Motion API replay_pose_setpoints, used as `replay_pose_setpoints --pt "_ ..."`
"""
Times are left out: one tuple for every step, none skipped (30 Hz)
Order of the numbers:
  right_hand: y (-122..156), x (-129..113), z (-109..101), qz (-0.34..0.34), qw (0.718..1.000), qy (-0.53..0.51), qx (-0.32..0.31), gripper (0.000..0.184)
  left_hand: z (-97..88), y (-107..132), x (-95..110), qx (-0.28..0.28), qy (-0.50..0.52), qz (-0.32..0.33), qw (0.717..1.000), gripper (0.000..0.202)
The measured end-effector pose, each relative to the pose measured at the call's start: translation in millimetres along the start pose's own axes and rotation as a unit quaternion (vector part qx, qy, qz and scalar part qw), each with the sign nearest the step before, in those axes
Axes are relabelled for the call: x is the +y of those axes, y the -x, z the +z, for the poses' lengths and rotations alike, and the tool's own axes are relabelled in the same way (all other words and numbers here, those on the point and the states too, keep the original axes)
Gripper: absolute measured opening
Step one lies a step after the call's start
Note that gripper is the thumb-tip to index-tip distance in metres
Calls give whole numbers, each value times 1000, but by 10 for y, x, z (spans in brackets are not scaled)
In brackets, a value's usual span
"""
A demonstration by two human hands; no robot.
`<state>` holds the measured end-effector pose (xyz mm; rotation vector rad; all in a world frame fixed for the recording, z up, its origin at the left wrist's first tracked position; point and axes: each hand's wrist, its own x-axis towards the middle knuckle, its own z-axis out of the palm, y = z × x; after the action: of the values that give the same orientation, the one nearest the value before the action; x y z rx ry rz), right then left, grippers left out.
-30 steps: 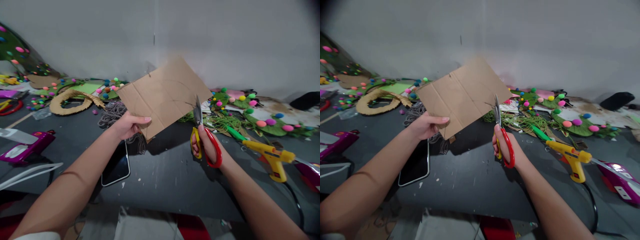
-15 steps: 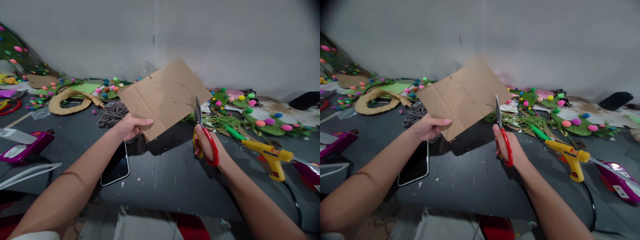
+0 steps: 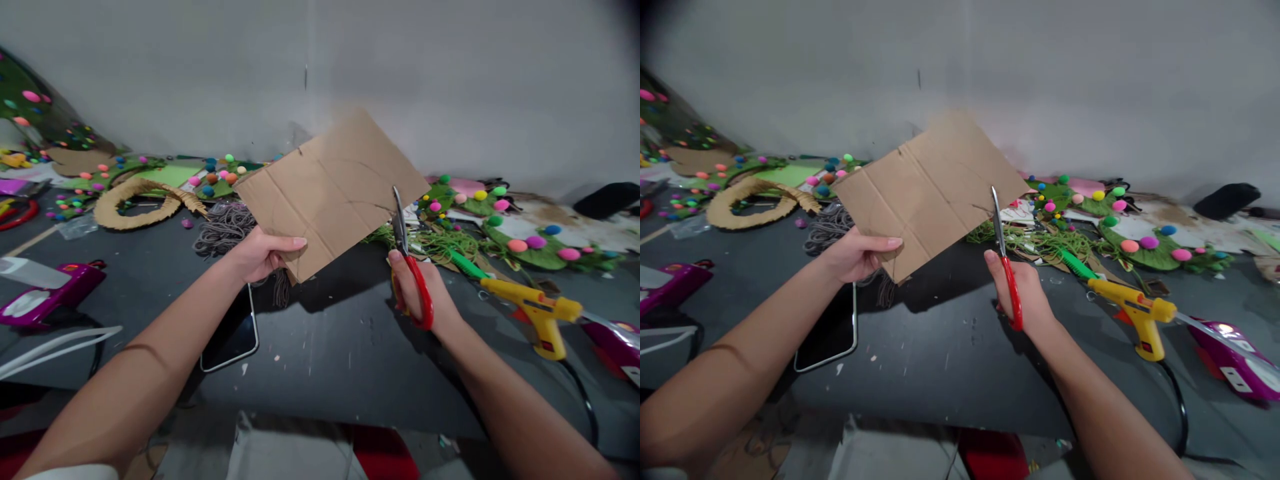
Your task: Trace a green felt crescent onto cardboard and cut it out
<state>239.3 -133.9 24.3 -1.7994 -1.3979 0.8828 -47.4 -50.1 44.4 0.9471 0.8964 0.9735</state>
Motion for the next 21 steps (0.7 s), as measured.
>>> replay_pose_setpoints --pt "-1 -4 0 1 1000 -1 5 75 -2 -2 -2 0 0 2 1000 60" --pt "-3 -8 1 3 1000 -3 6 75 -2 -4 -1 0 -1 3 1000 60" --pt "-7 -10 3 4 1000 -9 3 75 -3 -6 2 2 -2 3 1000 60" --pt "-12 -11 5 3 1000 -18 -3 75 -4 -6 9 4 -5 4 1000 60" --pt "-18 -10 7 2 999 -32 -11 75 -6 -5 21 4 -6 6 1000 59" --pt "-24 -7 8 -1 999 -50 -22 75 -11 -3 35 4 -8 8 1000 59" --pt "-31 -3 8 -3 997 -72 -33 74 -20 0 53 3 -11 9 1000 60" --pt "-36 3 7 -3 995 -94 -43 73 -33 4 73 3 -15 11 1000 60" --pt "-40 10 6 -3 992 -114 -52 73 -50 7 94 4 -20 15 1000 59" --pt "-42 17 6 -2 990 -128 -60 72 -71 11 114 5 -25 17 1000 58" --pt "-42 24 8 1 989 -136 -66 73 -97 14 133 7 -31 18 999 57" --pt "-40 31 11 6 988 -137 -73 73 -124 16 149 10 -38 19 999 56" --pt "-37 37 17 11 988 -135 -78 73 -152 16 163 12 -45 20 999 55" --pt "-33 42 24 15 988 -132 -81 73 -179 15 172 12 -52 19 998 55" --pt "-29 45 32 17 988 -130 -83 72 -204 14 178 12 -59 18 998 56" --pt "-25 48 40 16 988 -128 -83 71 -224 11 181 12 -65 16 998 57" --pt "-22 50 47 14 988 -126 -82 71 -240 8 181 11 -70 14 997 57" --pt "-21 52 52 12 989 -124 -81 70 -252 5 180 10 -73 11 997 58" --pt "-21 55 56 10 989 -121 -80 70 -261 3 178 10 -74 7 997 58" --pt "-23 58 58 8 990 -117 -80 70 -267 0 177 9 -75 4 997 58" --pt "-25 63 60 7 990 -113 -80 70 -272 -1 177 8 -76 2 997 57"
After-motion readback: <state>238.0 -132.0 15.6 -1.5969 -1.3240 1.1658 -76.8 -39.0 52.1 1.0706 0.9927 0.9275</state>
